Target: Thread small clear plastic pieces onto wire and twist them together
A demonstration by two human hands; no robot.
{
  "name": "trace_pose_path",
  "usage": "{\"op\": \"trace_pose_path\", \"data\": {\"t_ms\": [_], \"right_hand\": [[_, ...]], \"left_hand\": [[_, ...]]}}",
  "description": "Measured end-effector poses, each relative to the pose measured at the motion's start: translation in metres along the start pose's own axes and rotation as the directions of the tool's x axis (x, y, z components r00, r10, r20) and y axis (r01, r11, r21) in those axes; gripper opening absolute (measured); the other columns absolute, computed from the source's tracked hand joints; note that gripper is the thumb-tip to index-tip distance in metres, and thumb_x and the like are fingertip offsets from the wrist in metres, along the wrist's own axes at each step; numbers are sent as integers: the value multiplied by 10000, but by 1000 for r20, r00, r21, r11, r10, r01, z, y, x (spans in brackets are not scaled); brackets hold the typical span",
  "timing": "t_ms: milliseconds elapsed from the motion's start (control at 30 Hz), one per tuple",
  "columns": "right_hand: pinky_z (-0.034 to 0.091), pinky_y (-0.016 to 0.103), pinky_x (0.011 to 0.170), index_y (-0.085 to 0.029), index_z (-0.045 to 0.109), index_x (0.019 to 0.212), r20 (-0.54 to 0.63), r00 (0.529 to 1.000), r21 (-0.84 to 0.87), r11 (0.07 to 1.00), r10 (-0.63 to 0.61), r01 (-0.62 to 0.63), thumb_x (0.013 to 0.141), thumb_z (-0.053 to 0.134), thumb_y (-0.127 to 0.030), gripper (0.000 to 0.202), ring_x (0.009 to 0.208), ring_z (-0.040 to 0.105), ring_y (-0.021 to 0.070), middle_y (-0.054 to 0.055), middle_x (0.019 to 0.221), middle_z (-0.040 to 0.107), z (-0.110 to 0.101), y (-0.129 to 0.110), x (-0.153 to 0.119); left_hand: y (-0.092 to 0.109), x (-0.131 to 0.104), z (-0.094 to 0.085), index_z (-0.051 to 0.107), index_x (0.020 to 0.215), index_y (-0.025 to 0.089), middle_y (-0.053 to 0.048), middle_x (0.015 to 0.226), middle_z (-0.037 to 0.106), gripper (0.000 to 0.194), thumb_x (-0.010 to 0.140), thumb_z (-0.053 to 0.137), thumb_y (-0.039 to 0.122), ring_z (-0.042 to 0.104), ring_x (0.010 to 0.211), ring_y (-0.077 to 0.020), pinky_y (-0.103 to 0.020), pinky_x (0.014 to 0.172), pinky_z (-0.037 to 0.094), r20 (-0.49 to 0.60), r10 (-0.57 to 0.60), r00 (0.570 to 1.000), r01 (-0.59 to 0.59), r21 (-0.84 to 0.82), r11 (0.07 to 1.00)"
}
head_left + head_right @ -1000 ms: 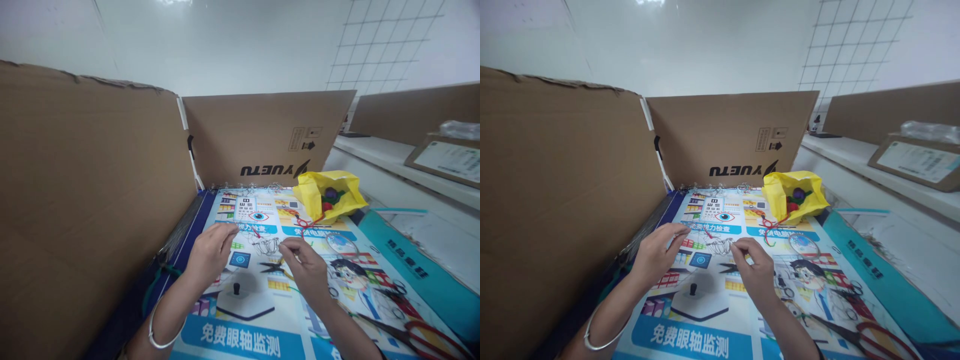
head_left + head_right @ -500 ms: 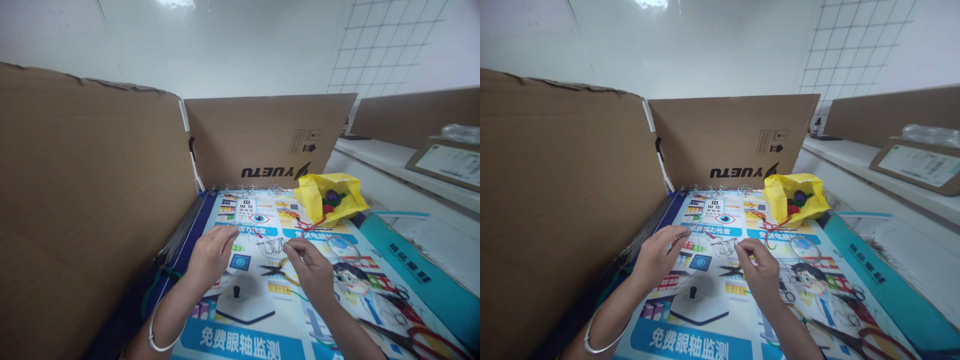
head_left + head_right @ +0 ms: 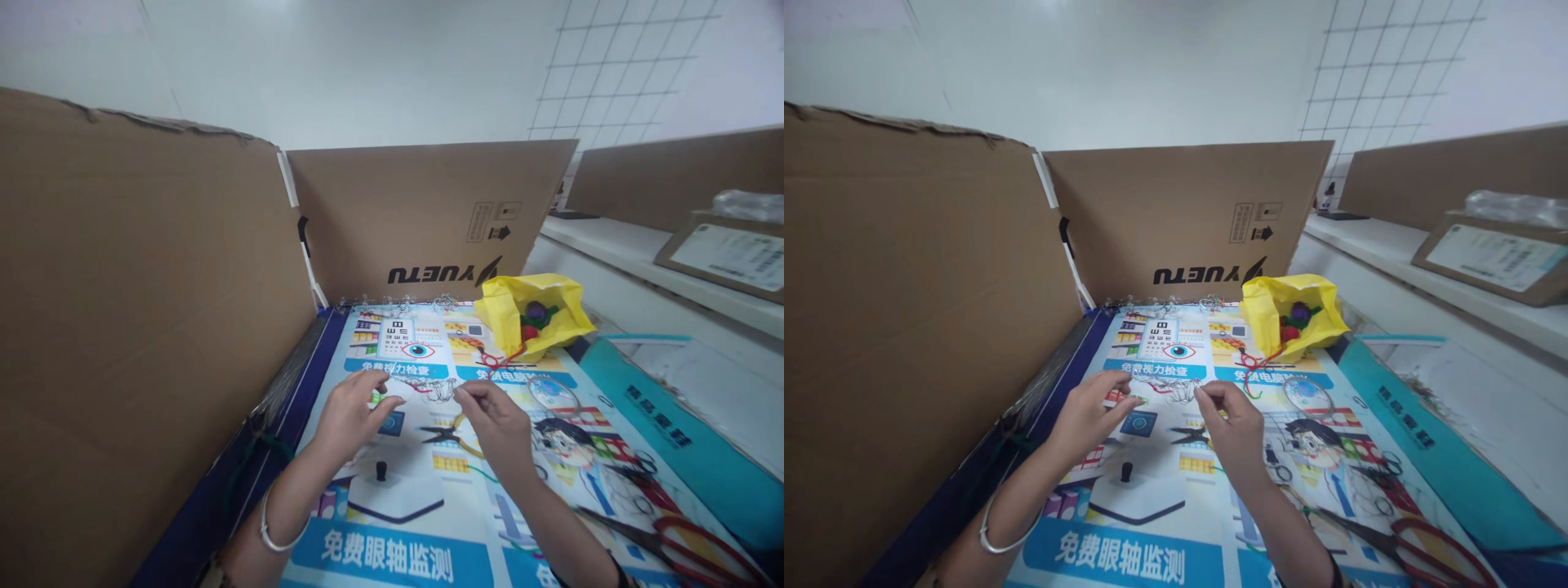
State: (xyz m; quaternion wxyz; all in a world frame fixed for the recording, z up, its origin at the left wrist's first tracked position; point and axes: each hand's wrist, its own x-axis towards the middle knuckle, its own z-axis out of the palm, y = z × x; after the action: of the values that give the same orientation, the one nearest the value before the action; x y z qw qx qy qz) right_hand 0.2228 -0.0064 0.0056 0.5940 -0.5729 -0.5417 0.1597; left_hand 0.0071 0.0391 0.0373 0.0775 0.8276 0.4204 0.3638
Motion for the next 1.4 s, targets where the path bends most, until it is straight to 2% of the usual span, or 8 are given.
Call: {"op": "trace_pose_path", "data": {"t_ms": [167,467,633,833,933,1033,1167,1400], "right_hand": [[473,276,639,-188,612,744,-17,995,-16,995,94,-94,760,618,-392,205,646,579,155,17,712,635,2,8,4],[480,289,628,-177,614,741,11,984,35,983,178,-178,735,628,-426,249,643,587,169,29,703,640,23,18,4],[467,291,628,-170,612,721,1,978,30,977,209,-209,723,628,-429,260,644,593,179,28,673,639,31,16,0],[472,299,659,-165,622,696,-23,951,202,933,309,-298,655,700,-400,251,652,595,173,12,659,636,39,14,2],[501,314,675,-166,586,663,-20,927,350,871,375,-345,653,708,-396,260,650,614,169,-2,615,621,50,16,3],[529,334,700,-178,519,654,6,922,436,828,388,-352,715,641,-424,281,684,644,169,-4,629,621,64,14,1],[534,345,702,-177,512,674,38,930,457,821,366,-342,733,620,-418,270,688,650,171,5,637,627,79,8,-11],[471,336,734,-173,638,759,57,977,294,931,207,-215,701,650,-391,226,728,603,185,33,754,663,75,6,-30]], "left_hand": [[-6,-1,16,570,998,202,-25,898,672,353,696,692,338,621,862,-193,-309,756,489,126,-74,989,87,-107,990],[-16,-6,47,565,811,184,-8,762,625,253,674,704,346,591,767,-183,-308,716,457,-19,-237,971,233,-121,965],[-21,-8,51,598,793,204,-3,742,631,178,667,699,279,576,763,-183,-313,762,427,-53,-296,954,270,-281,921],[-27,-6,52,595,615,206,44,591,597,136,569,723,200,542,603,-134,-260,658,399,30,-461,887,395,-568,722],[-23,-3,61,511,528,184,52,477,497,219,597,698,276,499,522,-119,-245,578,388,37,-580,814,453,-667,592],[-13,0,73,507,587,167,3,562,568,269,656,640,390,563,575,-141,-257,577,427,120,-650,751,472,-786,400],[5,-3,82,533,662,150,-34,687,608,275,653,640,404,588,648,-132,-259,638,451,185,-675,714,423,-882,206],[23,-18,87,559,663,143,24,609,524,232,638,672,344,472,556,-78,-212,566,371,165,-697,697,373,-915,156]]}}
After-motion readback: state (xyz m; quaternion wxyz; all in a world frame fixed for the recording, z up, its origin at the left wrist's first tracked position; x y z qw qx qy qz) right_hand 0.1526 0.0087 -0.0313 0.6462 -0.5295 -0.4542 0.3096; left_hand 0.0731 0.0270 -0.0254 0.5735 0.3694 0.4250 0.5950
